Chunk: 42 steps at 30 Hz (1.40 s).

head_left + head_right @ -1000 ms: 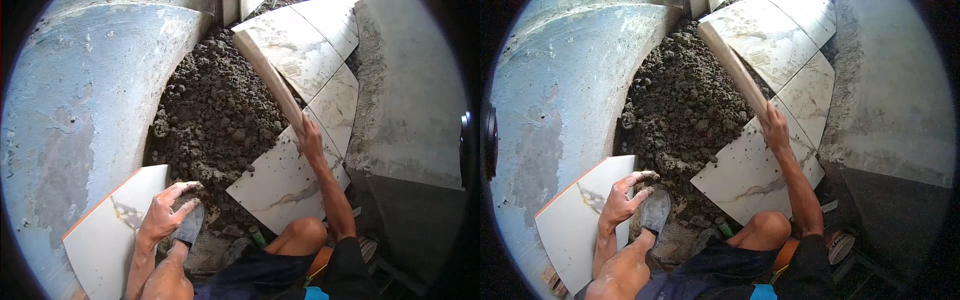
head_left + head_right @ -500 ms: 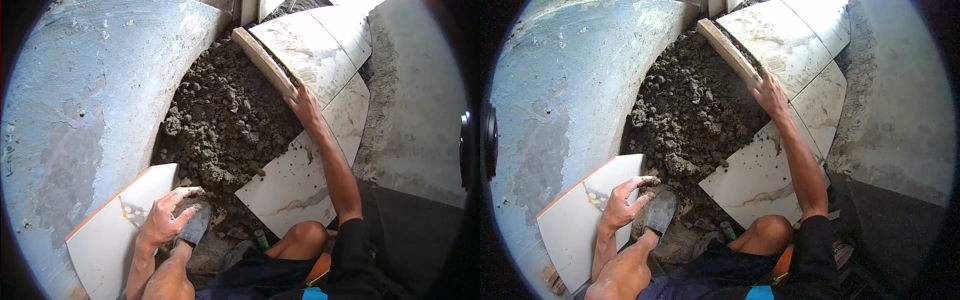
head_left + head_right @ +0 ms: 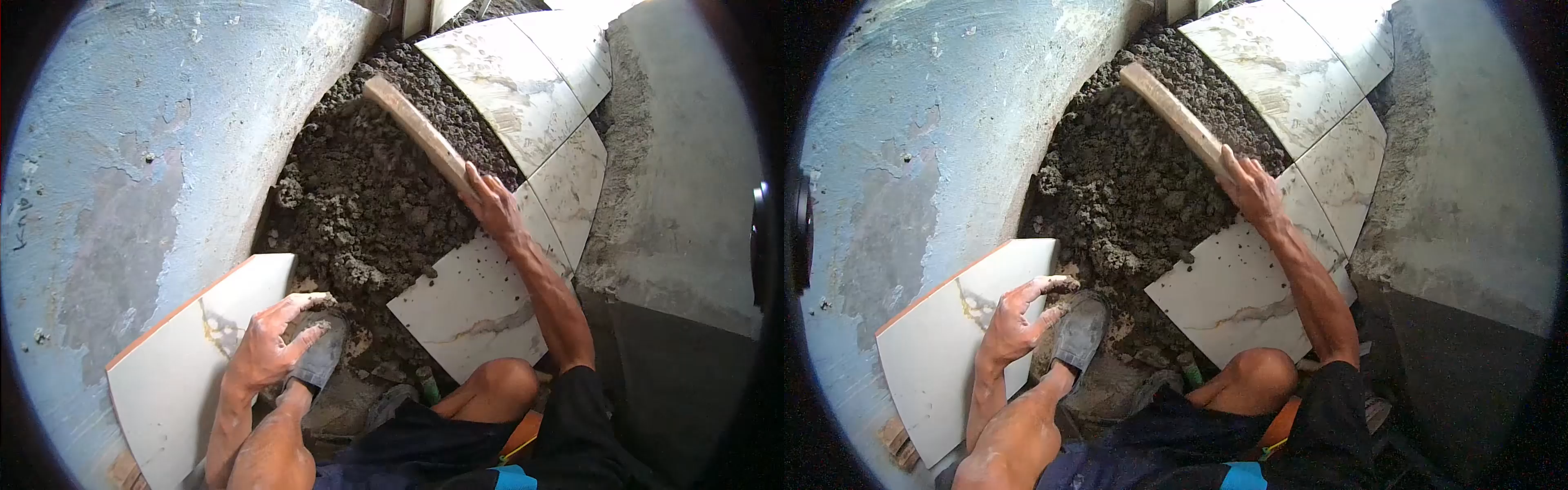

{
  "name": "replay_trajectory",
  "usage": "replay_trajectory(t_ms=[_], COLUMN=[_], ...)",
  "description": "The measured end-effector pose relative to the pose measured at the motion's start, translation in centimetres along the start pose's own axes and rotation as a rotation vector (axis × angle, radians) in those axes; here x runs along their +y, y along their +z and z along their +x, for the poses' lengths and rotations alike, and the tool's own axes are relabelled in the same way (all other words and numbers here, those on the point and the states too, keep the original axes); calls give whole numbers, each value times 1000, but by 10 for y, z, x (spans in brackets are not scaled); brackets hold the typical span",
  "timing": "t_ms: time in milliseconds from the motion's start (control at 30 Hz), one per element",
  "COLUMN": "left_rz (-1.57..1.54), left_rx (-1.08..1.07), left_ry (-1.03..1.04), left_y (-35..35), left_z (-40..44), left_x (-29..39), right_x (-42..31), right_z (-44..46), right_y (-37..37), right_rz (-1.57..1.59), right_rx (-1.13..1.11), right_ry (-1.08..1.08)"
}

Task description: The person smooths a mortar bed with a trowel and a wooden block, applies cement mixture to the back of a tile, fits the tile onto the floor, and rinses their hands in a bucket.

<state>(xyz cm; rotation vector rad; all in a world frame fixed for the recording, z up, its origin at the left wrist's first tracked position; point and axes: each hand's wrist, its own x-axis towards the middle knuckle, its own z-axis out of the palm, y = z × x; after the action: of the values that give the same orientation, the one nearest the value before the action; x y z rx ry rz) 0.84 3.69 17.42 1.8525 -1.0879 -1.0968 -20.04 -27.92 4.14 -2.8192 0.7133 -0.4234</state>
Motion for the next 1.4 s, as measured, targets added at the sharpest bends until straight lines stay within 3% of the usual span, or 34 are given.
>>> replay_trajectory(t_ms=[100, 267, 500, 700, 933, 1400], left_rz=[0, 9, 16, -17, 25, 45], left_rx=[5, -1, 1, -18, 30, 16], left_ry=[5, 23, 33, -37, -19, 47], left_y=[1, 5, 8, 2, -5, -6], left_z=[2, 6, 8, 6, 0, -1], left_x=[4, -1, -5, -5, -11, -6], right_x=[-22, -52, -4, 8, -8, -73], right_z=[-29, -70, -20, 33, 36, -57], right_y=[-2, -10, 1, 20, 20, -9], right_rz=[-12, 34, -117, -157, -55, 77], right_rx=[-105, -19, 92, 64, -9, -95], right_ry=[40, -53, 173, 147, 17, -243])
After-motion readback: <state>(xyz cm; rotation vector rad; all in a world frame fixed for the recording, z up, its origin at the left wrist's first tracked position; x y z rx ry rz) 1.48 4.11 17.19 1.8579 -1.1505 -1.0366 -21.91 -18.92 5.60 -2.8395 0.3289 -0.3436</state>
